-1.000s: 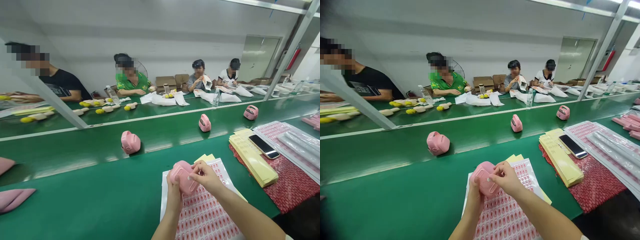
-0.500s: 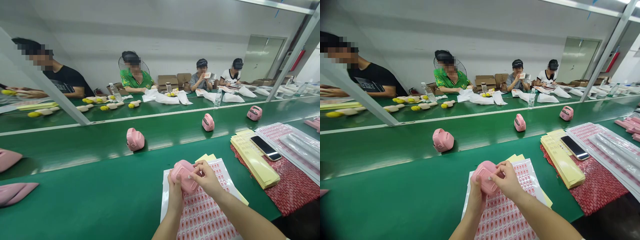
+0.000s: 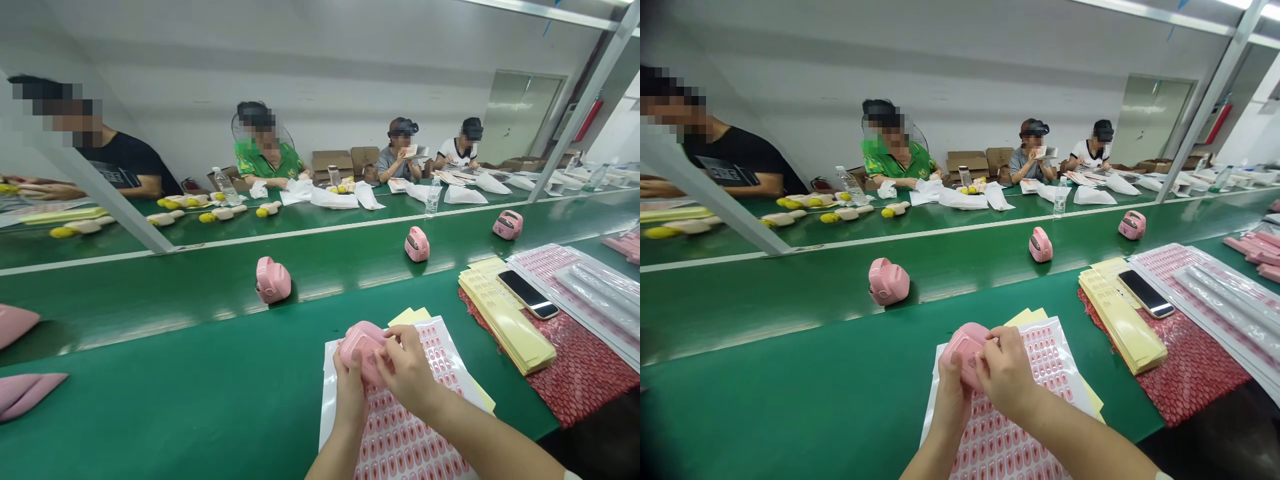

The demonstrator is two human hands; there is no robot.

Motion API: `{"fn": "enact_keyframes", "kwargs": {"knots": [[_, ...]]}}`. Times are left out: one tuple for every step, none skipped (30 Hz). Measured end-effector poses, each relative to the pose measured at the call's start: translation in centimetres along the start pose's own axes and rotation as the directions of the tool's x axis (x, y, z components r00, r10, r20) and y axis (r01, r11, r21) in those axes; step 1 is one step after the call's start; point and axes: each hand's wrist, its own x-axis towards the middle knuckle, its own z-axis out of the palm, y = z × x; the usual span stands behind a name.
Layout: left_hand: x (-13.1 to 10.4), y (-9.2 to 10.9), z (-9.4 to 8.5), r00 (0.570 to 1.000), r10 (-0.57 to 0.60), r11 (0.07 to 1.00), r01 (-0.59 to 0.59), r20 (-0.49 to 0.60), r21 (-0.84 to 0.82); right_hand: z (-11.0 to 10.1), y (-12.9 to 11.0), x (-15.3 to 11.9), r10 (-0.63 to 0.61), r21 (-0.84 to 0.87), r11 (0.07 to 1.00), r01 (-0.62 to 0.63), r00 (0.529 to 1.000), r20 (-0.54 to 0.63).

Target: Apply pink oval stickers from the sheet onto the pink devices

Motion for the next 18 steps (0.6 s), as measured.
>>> {"fn": "enact_keyframes", "kwargs": {"knots": [[0.0,0.0,0.0,1.0,0.003,1.0,-0.003,0.005,-0.004,0.0,-0.2,-0.1,-0.055,-0.019,0.998,0.055,0.998,-0.017],[0.0,0.0,0.0,1.0,0.002,1.0,-0.002,0.006,-0.009,-0.1,-0.4,-0.1,-0.084,-0.007,0.996,0.084,0.996,-0.027],[0.0,0.1,0.0,1.0,0.0,1.0,0.0,-0.003,-0.018,-0.4,-0.5,0.0,-0.089,0.025,0.996,0.09,0.995,-0.036],[0.1,0.2,0.1,1.0,-0.001,0.999,0.0,-0.03,-0.036,-0.9,-0.5,0.2,-0.071,0.059,0.996,0.074,0.996,-0.047],[0.2,0.4,0.1,0.998,-0.007,0.998,0.003,-0.059,-0.059,-1.7,-0.2,0.4,-0.032,0.079,0.996,0.037,0.997,-0.065],[0.2,0.6,0.1,0.996,-0.018,0.996,0.011,-0.083,-0.084,-2.6,0.4,0.8,0.023,0.077,0.997,-0.016,0.995,-0.093],[0.2,0.9,0.2,0.994,-0.034,0.993,0.022,-0.103,-0.113,-3.8,1.4,1.2,0.085,0.051,0.996,-0.08,0.988,-0.127],[0.3,1.2,0.2,0.992,-0.056,0.989,0.04,-0.113,-0.144,-5.3,2.7,1.7,0.155,0.011,0.988,-0.156,0.973,-0.168],[0.3,1.5,0.2,0.99,-0.087,0.982,0.067,-0.109,-0.177,-6.9,4.3,2.1,0.224,-0.034,0.971,-0.236,0.951,-0.213],[0.3,1.8,0.2,0.988,-0.121,0.972,0.099,-0.092,-0.212,-8.7,6.2,2.5,0.296,-0.08,0.943,-0.324,0.922,-0.251],[0.4,2.0,0.1,0.987,-0.147,0.961,0.126,-0.07,-0.245,-10.5,8.2,2.7,0.371,-0.129,0.896,-0.425,0.876,-0.308],[0.5,2.2,0.0,0.986,-0.162,0.953,0.145,-0.042,-0.268,-12.3,10.1,2.9,0.454,-0.188,0.819,-0.542,0.813,-0.364],[0.6,2.3,-0.2,0.987,-0.159,0.948,0.149,-0.013,-0.281,-13.9,11.9,2.8,0.539,-0.253,0.718,-0.649,0.748,-0.387],[0.7,2.4,-0.3,0.989,-0.147,0.947,0.145,0.014,-0.288,-15.2,13.5,2.7,0.577,-0.28,0.669,-0.689,0.719,-0.388],[0.8,2.4,-0.5,0.989,-0.14,0.945,0.146,0.041,-0.292,-16.3,14.9,2.5,0.605,-0.302,0.635,-0.711,0.701,-0.377],[0.8,2.4,-0.7,0.988,-0.132,0.943,0.149,0.076,-0.297,-16.9,15.9,2.2,0.633,-0.325,0.607,-0.725,0.689,-0.355],[0.9,2.4,-0.8,0.985,-0.128,0.94,0.158,0.116,-0.302,-17.2,16.7,2.0,0.65,-0.343,0.594,-0.727,0.686,-0.327],[0.9,2.4,-0.9,0.98,-0.126,0.935,0.17,0.157,-0.31,-17.2,17.2,1.8,0.665,-0.363,0.582,-0.727,0.683,-0.302]]}}
